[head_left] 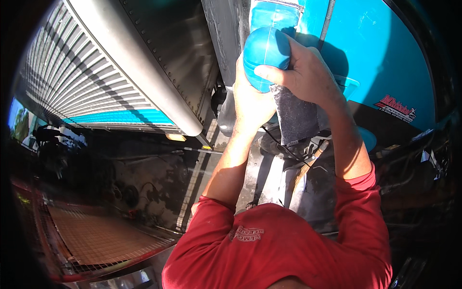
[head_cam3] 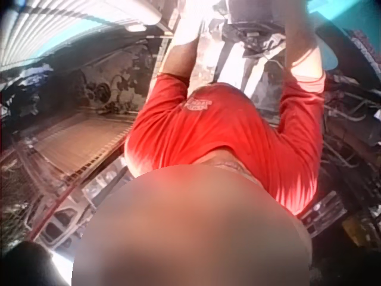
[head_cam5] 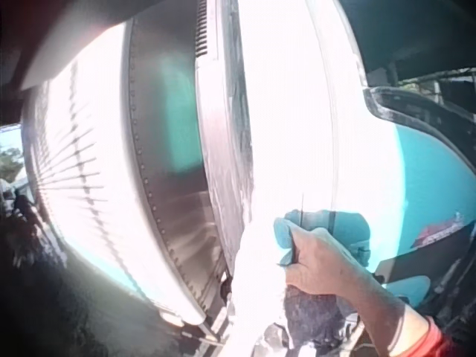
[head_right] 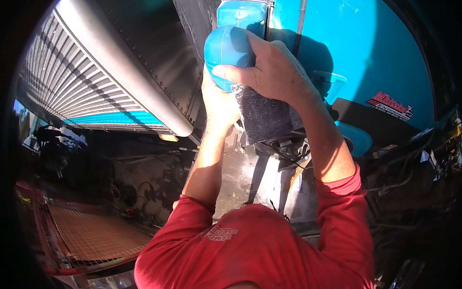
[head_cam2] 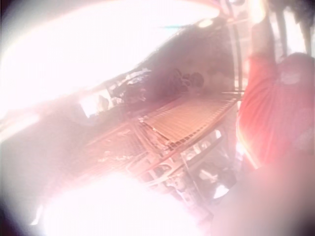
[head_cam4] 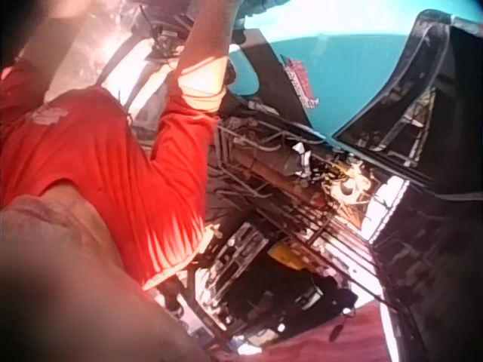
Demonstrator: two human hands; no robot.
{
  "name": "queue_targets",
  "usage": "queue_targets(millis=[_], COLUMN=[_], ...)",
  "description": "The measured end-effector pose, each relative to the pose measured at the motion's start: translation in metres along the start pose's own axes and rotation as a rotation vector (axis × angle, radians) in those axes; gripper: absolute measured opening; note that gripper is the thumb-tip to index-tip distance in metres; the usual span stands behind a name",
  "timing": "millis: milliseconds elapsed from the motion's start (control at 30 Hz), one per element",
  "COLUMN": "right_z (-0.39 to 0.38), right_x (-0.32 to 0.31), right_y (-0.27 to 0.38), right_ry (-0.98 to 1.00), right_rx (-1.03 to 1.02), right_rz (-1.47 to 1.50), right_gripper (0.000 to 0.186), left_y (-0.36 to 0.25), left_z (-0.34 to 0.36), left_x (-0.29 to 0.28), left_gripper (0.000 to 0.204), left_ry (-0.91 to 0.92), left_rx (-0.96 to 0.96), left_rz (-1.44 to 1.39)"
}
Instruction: The person uses a handheld electric sander to smooth a teal vehicle panel near the wheel well. They move the sander along the seam and then wipe the surface with a cloth to remove dust.
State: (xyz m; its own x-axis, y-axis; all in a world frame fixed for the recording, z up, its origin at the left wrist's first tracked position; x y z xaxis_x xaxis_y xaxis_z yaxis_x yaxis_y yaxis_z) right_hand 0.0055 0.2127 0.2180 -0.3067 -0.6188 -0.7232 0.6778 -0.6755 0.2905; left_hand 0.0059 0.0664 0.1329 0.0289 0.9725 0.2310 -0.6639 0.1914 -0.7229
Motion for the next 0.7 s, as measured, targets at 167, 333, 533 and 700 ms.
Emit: queue_targets(millis=[167, 333, 533, 700], right_z=[0.042, -0.011, -0.018, 0.018], right_x=[-0.021, 0.016, 0.023, -0.009], right_y=[0.002, 0.000, -0.002, -0.002], right_ry=[-0.081, -0.027, -0.030, -0.092], right_rx=[-0.026, 0.075, 0.040, -0.020], right_rz=[-0.185, 0.052, 0.064, 0.031], right_gripper=[0.067, 0.066, 0.075, 0.062], left_y=[-0.032, -0.005, 0.000, -0.026], left_z=[0.041, 0.000, -0.015, 0.024], left_x=[-0.002, -0.006, -0.005, 0.000], left_gripper=[0.071, 0.090, 0.088, 0.074], left_ry=[0.035, 0.040, 0.033, 0.060], left_rx=[0.102, -0.013, 0.007, 0.090], left_rz=[0.011, -0.014, 0.042, 0.009])
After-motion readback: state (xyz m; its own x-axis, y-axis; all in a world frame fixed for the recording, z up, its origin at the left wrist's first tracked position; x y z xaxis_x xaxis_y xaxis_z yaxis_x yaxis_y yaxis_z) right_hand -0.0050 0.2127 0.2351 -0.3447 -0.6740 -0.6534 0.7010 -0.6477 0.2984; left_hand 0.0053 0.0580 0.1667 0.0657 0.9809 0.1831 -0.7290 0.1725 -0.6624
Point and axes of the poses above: each hand's wrist, its own z-axis towards the middle knuckle, its own x-axis out of the palm, y = z × x, the point moved 3 cm from there along z, towards the middle knuckle, and after that the axes turned 15 degrees about -z, right-handed, at the moved point
